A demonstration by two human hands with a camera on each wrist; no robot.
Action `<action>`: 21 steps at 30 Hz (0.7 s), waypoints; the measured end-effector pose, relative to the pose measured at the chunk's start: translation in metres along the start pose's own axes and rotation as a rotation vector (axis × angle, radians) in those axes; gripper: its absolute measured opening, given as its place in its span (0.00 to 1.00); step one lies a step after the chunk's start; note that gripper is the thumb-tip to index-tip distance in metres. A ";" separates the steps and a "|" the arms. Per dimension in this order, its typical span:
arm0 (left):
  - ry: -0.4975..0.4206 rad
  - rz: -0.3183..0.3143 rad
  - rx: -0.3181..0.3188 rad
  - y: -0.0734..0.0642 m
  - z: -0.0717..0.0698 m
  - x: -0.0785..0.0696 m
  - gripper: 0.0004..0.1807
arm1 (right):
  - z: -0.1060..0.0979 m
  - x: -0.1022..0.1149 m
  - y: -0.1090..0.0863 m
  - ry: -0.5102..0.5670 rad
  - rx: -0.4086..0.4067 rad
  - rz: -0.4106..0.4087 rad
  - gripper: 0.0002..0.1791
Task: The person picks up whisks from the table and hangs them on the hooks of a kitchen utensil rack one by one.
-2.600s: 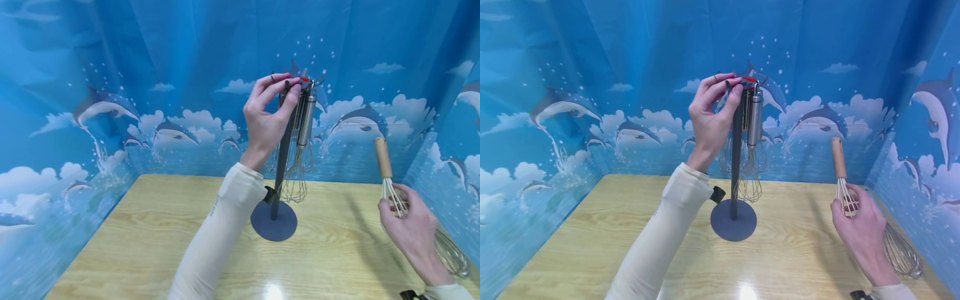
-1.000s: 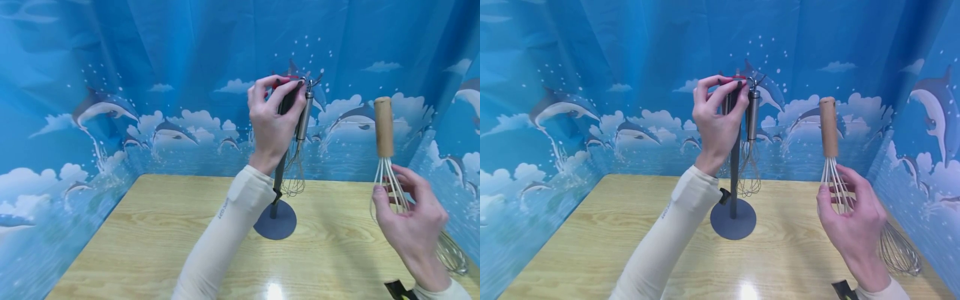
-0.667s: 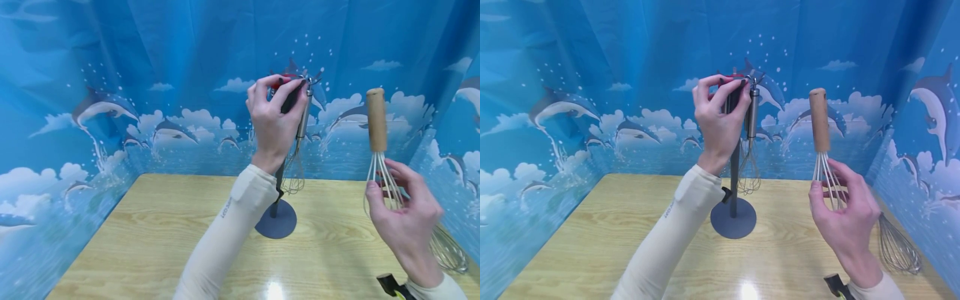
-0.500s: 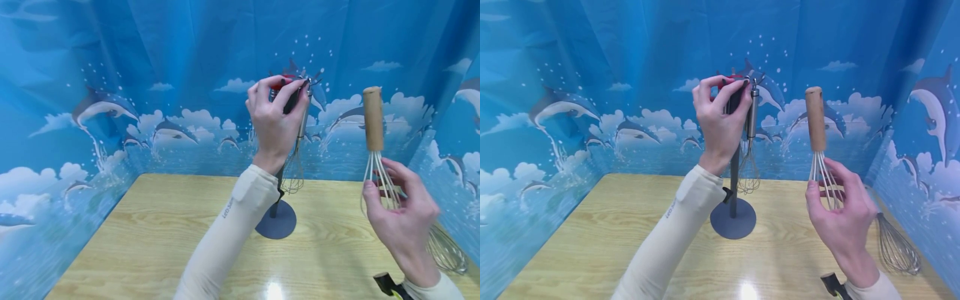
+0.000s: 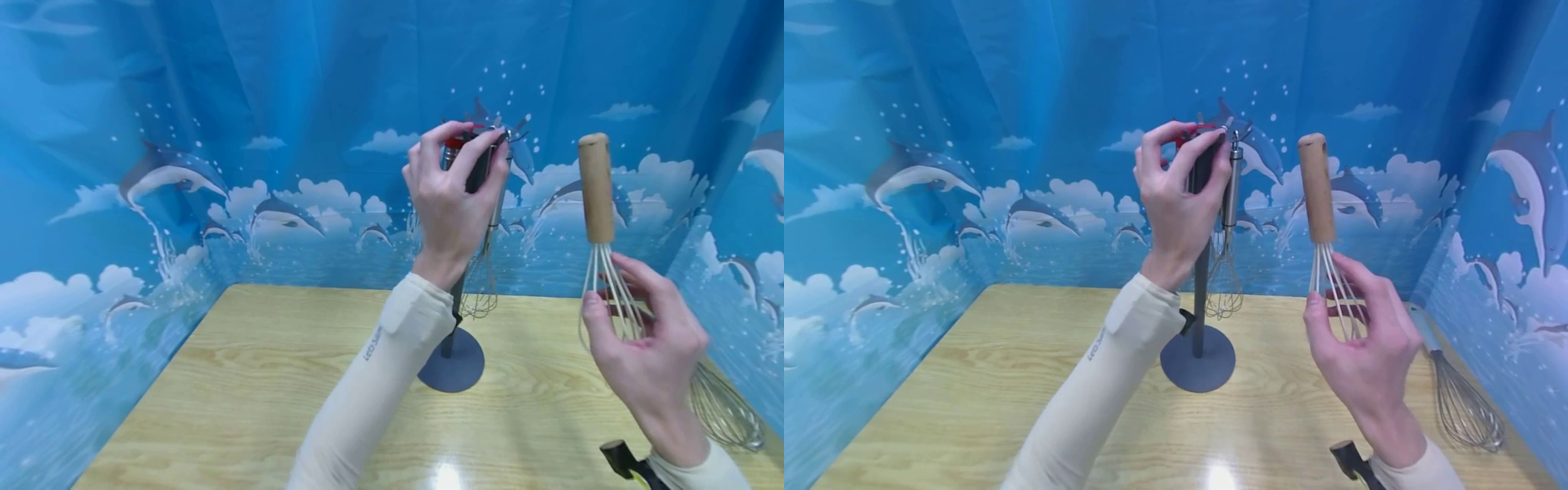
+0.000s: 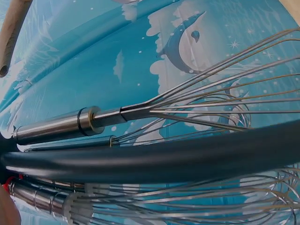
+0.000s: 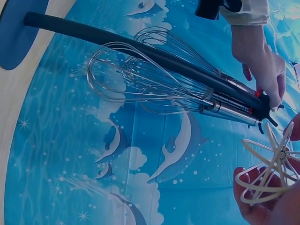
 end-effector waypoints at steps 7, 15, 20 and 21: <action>-0.249 -0.006 -0.051 0.001 -0.010 0.010 0.20 | 0.004 0.002 0.001 0.006 0.011 0.002 0.25; -0.310 -0.120 -0.013 0.004 -0.011 0.027 0.23 | 0.009 0.005 0.003 0.020 0.011 -0.015 0.25; -0.309 -0.166 0.066 0.004 -0.006 0.032 0.21 | 0.014 0.007 0.006 0.005 0.023 -0.019 0.25; -0.315 -0.174 0.080 0.005 -0.005 0.033 0.20 | 0.015 0.007 0.006 0.001 0.024 -0.021 0.25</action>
Point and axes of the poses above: each hand's wrist, its own y-axis towards the middle knuckle, its own z-axis out of the palm, x = y × z, the point moved 9 cm from there along y, towards the middle knuckle, and after that the axes turned 1 degree about z, right-handed, at the moved point
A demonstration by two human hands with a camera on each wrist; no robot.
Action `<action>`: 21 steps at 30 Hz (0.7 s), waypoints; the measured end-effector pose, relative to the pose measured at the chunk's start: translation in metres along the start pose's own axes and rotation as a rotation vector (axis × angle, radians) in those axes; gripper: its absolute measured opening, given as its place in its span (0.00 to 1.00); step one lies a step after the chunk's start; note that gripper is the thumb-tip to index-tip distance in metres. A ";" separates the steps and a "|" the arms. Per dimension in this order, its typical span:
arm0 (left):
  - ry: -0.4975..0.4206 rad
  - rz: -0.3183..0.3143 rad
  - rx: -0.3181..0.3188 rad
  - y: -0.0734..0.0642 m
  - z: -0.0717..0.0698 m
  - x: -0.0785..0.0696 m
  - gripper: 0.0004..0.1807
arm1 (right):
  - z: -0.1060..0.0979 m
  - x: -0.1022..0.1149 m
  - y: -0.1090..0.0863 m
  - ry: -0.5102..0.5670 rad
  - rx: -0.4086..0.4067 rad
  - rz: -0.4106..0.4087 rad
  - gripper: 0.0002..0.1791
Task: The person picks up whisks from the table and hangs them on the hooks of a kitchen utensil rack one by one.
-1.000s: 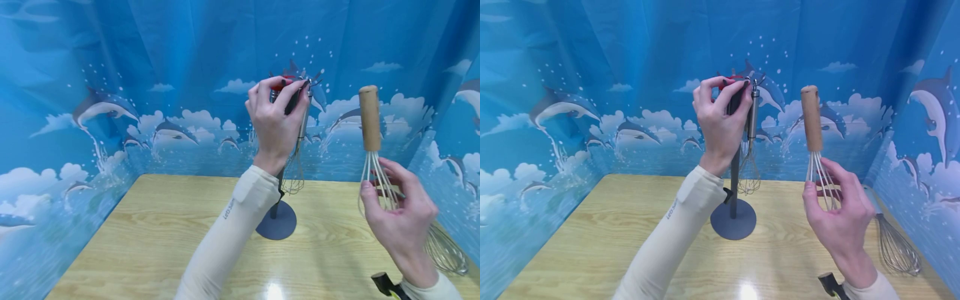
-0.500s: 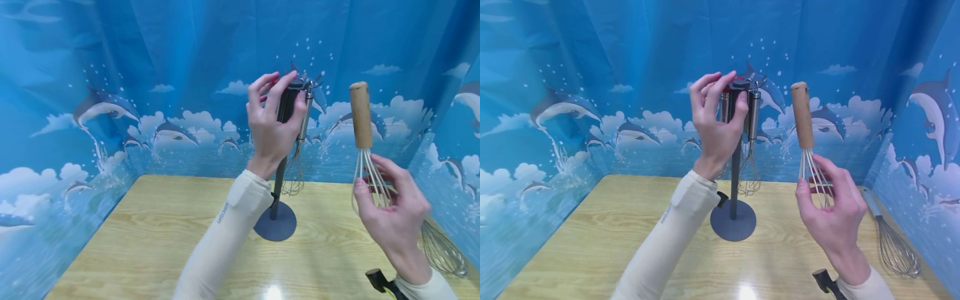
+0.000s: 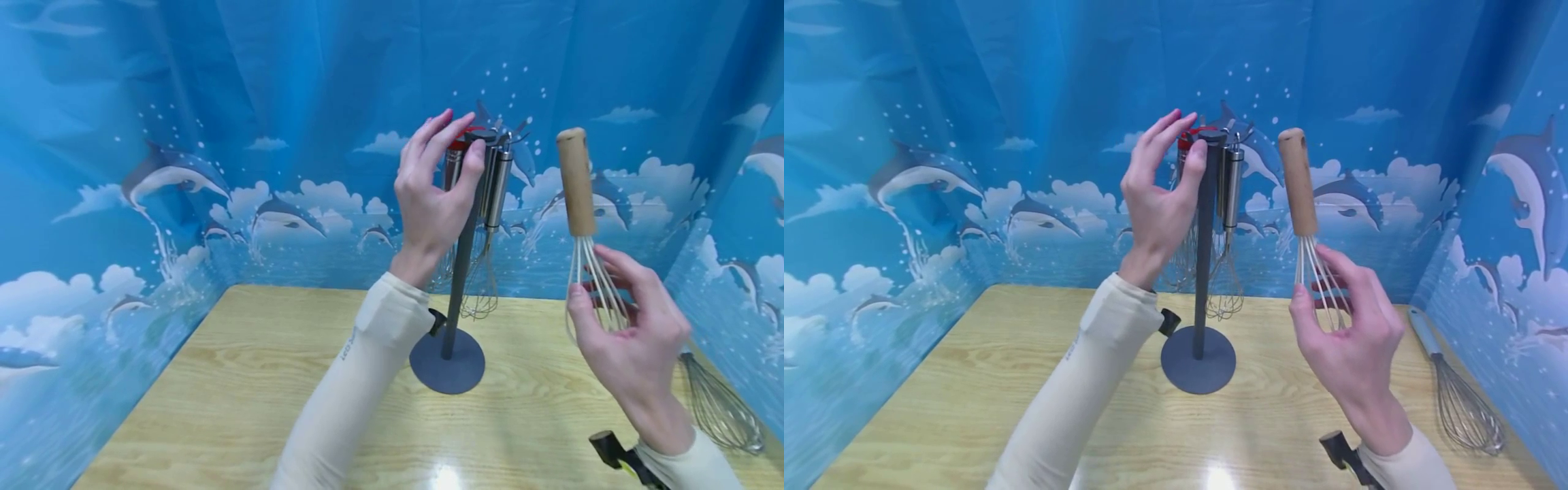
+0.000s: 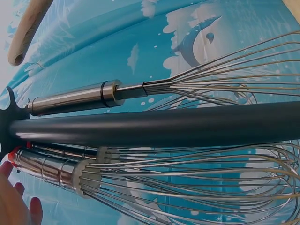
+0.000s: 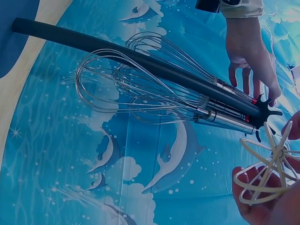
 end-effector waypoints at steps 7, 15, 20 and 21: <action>-0.060 -0.018 0.042 0.002 0.006 0.002 0.17 | 0.008 0.002 0.003 0.019 0.007 -0.014 0.25; -0.147 -0.016 0.059 0.001 0.011 0.003 0.13 | 0.014 0.004 0.005 0.029 0.019 -0.018 0.25; -0.114 -0.003 0.069 0.002 0.013 0.003 0.13 | 0.018 0.007 0.007 0.035 0.028 -0.024 0.25; -0.103 0.001 0.071 0.002 0.014 0.003 0.13 | 0.019 0.007 0.008 0.036 0.031 -0.025 0.25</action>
Point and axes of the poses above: each hand's wrist, its own y-axis towards the middle knuckle, its own z-axis out of the palm, x = y × z, the point moved 9 cm from there along y, towards the middle knuckle, and after that the axes turned 1 degree about z, right-handed, at the moved point
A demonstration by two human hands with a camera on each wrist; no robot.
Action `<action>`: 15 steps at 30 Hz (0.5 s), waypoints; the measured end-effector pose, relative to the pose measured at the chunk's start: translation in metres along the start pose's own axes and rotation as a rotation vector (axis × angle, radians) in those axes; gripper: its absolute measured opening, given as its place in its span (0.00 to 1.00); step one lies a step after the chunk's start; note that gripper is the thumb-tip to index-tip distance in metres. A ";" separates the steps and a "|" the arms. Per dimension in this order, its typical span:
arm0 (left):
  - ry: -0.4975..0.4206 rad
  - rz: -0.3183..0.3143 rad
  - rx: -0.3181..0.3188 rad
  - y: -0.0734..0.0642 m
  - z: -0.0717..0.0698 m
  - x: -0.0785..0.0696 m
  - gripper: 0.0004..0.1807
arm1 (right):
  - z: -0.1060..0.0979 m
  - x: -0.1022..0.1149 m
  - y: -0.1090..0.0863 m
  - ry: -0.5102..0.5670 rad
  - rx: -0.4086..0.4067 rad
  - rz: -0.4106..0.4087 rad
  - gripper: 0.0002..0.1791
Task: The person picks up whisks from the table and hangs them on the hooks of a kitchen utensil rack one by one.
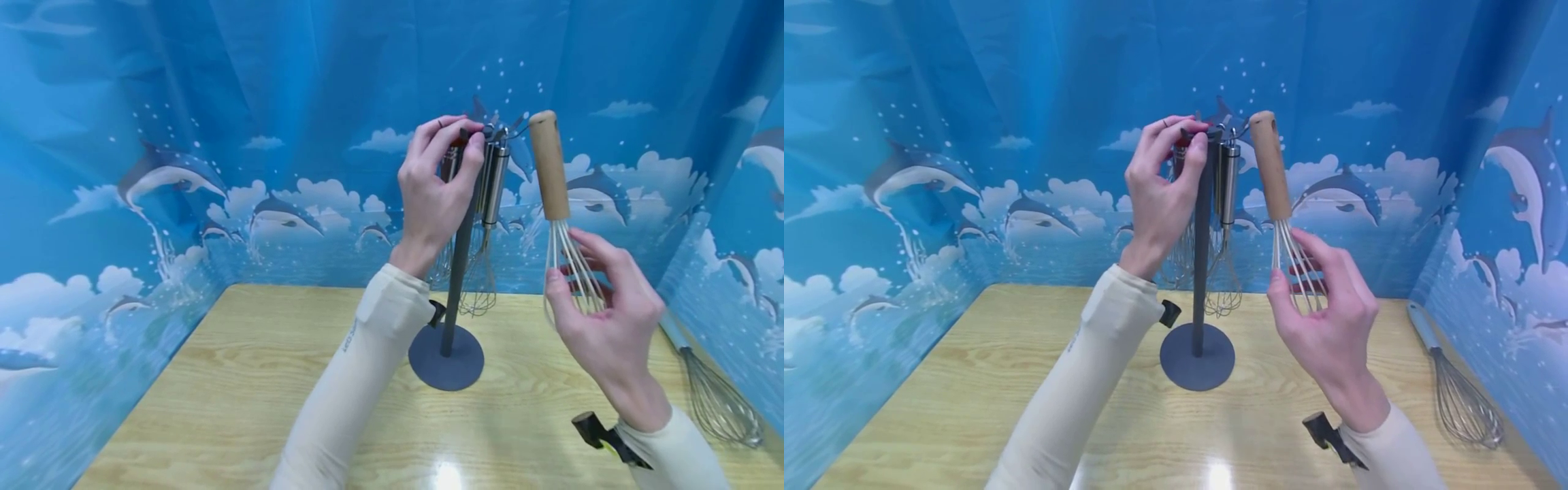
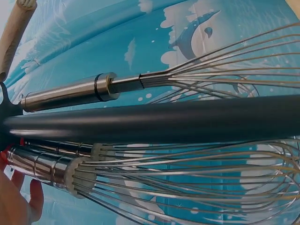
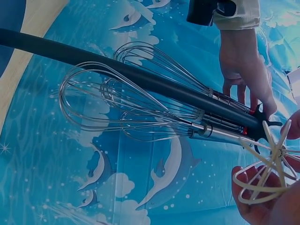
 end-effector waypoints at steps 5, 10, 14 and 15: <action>0.036 0.017 0.012 0.002 0.001 0.000 0.13 | 0.004 -0.001 0.003 -0.035 0.017 0.015 0.25; 0.053 0.019 0.020 0.000 0.002 0.001 0.13 | 0.008 -0.003 0.002 -0.063 0.031 0.035 0.25; 0.061 0.020 0.020 0.000 0.002 0.001 0.13 | 0.011 -0.003 0.001 -0.058 0.039 0.038 0.25; 0.062 0.021 0.019 -0.001 0.002 0.001 0.13 | 0.011 -0.003 0.001 -0.059 0.042 0.038 0.26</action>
Point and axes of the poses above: each hand's wrist, its own y-axis towards the middle knuckle, its own z-axis out of the palm, x = y × z, the point moved 9 cm from there along y, towards the middle knuckle, and after that the axes turned 1 degree about z, right-handed, at the moved point
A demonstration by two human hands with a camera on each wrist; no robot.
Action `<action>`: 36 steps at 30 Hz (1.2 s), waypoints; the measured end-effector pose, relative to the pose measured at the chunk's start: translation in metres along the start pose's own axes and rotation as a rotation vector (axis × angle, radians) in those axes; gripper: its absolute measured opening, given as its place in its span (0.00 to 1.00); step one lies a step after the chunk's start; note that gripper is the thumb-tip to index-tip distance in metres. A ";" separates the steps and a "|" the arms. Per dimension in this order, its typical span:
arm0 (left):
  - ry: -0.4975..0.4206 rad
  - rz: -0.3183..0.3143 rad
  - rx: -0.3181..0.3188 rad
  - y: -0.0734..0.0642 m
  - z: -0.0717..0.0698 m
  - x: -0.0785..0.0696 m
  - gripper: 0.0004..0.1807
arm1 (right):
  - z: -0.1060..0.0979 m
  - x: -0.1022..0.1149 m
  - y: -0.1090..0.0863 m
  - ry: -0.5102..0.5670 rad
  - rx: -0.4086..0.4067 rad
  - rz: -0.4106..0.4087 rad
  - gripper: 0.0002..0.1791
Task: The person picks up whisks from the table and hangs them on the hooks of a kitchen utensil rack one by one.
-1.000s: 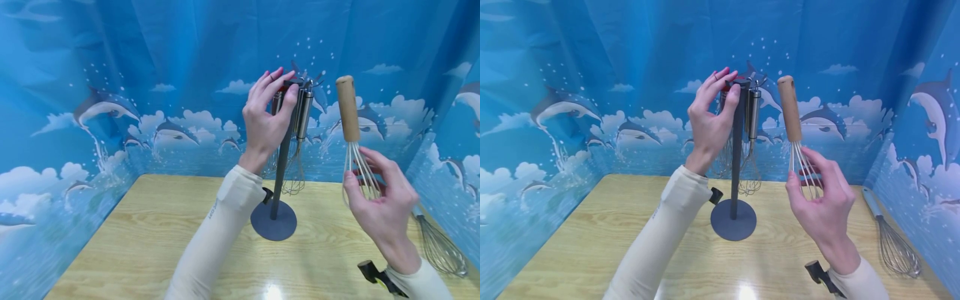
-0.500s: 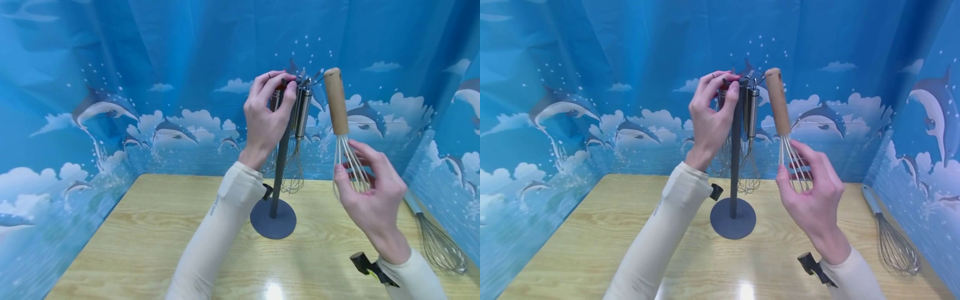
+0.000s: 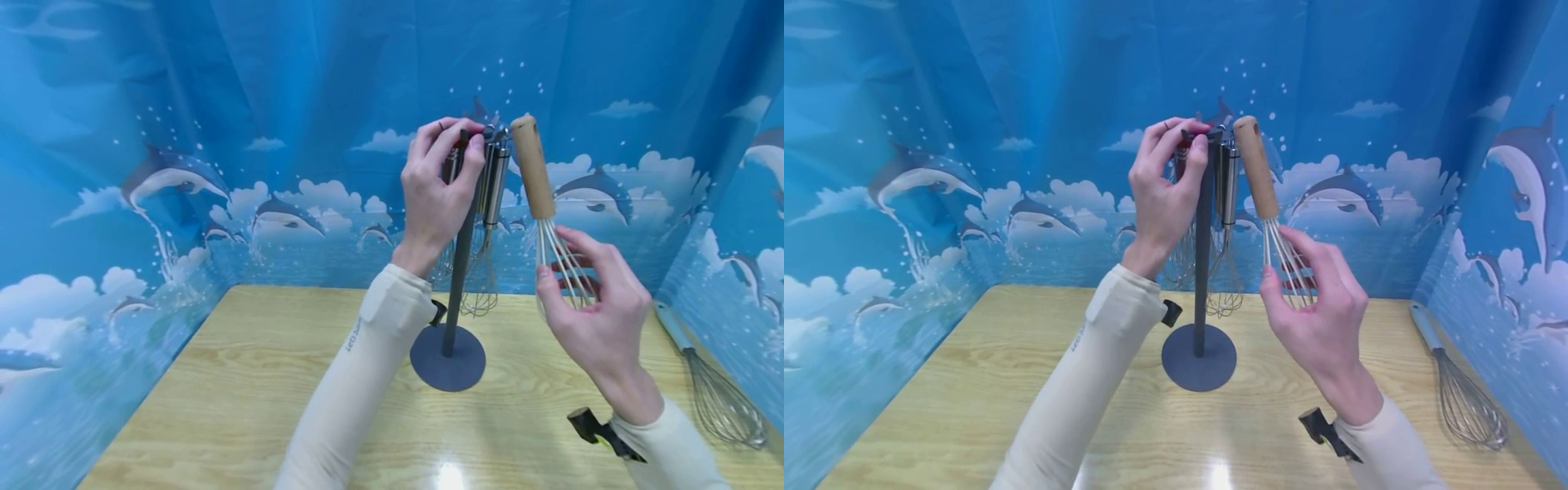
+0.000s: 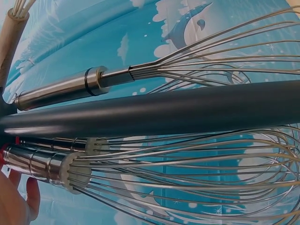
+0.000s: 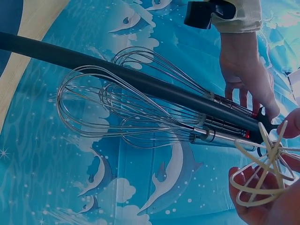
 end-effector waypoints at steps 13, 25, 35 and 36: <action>0.015 0.003 0.005 -0.002 0.000 0.000 0.13 | 0.003 0.000 -0.002 0.000 0.007 -0.013 0.26; 0.020 0.017 -0.004 -0.001 -0.001 -0.002 0.13 | 0.006 0.001 -0.002 0.008 0.025 -0.014 0.26; 0.017 0.015 -0.001 -0.001 0.000 -0.001 0.13 | 0.017 0.000 -0.006 0.021 0.048 -0.006 0.28; 0.017 0.016 -0.002 -0.001 0.000 -0.001 0.13 | 0.019 0.000 -0.007 0.023 0.053 -0.006 0.28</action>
Point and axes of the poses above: each hand's wrist, its own y-axis towards the middle knuckle, its own z-axis out of the palm, x = y × z, the point moved 9 cm from there along y, towards the middle knuckle, and after that the axes turned 1 degree about z, right-handed, at the moved point
